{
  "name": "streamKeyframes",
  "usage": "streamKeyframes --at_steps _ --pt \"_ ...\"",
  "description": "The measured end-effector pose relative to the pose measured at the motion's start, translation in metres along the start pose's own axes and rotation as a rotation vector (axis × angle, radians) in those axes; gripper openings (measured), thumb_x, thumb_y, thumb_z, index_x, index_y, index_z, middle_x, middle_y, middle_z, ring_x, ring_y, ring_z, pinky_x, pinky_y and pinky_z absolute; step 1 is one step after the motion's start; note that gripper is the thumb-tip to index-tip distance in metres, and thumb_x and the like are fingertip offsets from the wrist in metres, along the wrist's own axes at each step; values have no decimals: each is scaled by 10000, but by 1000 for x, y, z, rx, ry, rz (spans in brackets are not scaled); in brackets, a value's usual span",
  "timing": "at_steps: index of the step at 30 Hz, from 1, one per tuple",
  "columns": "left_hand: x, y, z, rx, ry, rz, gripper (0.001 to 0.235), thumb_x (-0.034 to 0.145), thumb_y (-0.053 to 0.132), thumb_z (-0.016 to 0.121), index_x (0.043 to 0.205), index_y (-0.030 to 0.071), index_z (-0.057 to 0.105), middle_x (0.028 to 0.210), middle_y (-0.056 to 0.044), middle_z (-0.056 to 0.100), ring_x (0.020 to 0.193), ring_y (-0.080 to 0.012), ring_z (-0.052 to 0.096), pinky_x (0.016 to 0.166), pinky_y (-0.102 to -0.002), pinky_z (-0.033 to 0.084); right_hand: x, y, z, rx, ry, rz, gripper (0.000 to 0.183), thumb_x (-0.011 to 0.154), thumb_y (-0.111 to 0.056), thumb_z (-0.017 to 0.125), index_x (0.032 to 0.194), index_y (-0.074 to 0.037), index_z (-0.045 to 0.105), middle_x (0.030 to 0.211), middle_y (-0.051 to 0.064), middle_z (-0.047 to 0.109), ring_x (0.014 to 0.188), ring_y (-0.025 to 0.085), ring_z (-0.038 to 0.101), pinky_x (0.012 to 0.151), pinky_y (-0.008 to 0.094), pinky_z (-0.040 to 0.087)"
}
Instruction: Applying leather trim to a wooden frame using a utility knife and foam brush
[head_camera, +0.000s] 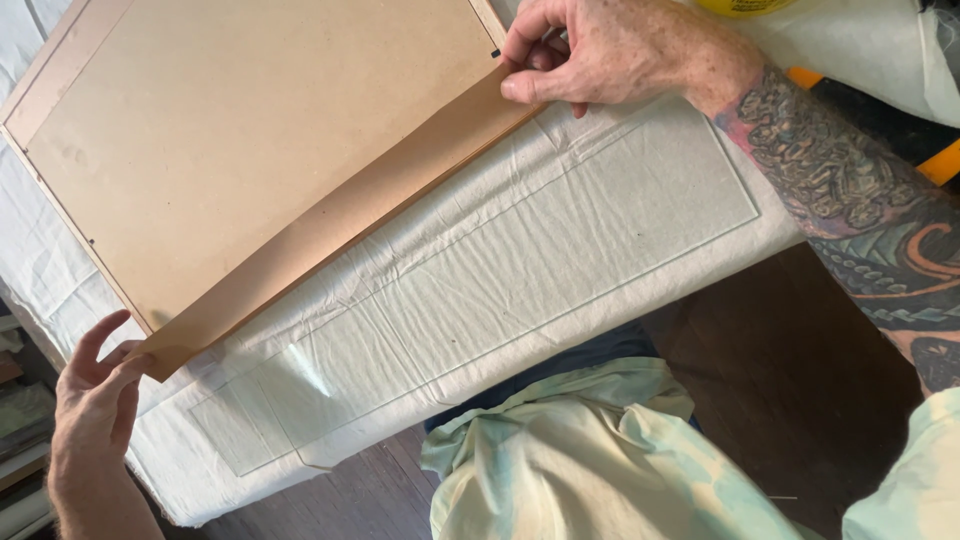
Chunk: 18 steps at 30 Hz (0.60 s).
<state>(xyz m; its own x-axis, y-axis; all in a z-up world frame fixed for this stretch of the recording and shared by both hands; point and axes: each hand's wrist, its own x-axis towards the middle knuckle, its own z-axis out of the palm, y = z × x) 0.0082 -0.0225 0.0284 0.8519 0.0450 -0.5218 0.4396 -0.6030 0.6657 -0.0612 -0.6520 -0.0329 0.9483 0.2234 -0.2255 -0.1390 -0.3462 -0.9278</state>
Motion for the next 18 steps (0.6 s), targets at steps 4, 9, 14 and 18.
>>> streamKeyframes --at_steps 4,9,14,18 --pt "3 -6 -2 -17 2 19 692 887 9 588 1557 152 492 1011 -33 624 1010 -126 606 1167 -260 409 1 4 0 11 -11 27 128 1029 -159 703 1120 -74 675 836 5 516 693 77 510 482 208 560" --pt "4 -6 -3 -7 2 7 687 888 13 579 1552 165 497 989 -16 611 975 -100 585 1133 -200 399 2 5 1 26 -3 -2 125 1026 -145 707 1117 -65 676 837 10 526 698 73 518 479 206 568" --pt "0 -1 -1 -15 12 -10 692 884 13 599 1553 168 507 995 -11 612 956 -87 590 1061 -158 445 1 3 1 24 -1 3 122 1019 -143 709 1108 -63 683 838 12 524 689 75 520 476 207 566" --pt "-4 4 2 -19 3 6 688 892 30 594 1560 159 495 990 5 606 977 -89 595 1110 -184 436 2 7 1 33 -15 10 125 1020 -140 700 1124 -73 682 843 7 507 699 74 507 485 206 564"
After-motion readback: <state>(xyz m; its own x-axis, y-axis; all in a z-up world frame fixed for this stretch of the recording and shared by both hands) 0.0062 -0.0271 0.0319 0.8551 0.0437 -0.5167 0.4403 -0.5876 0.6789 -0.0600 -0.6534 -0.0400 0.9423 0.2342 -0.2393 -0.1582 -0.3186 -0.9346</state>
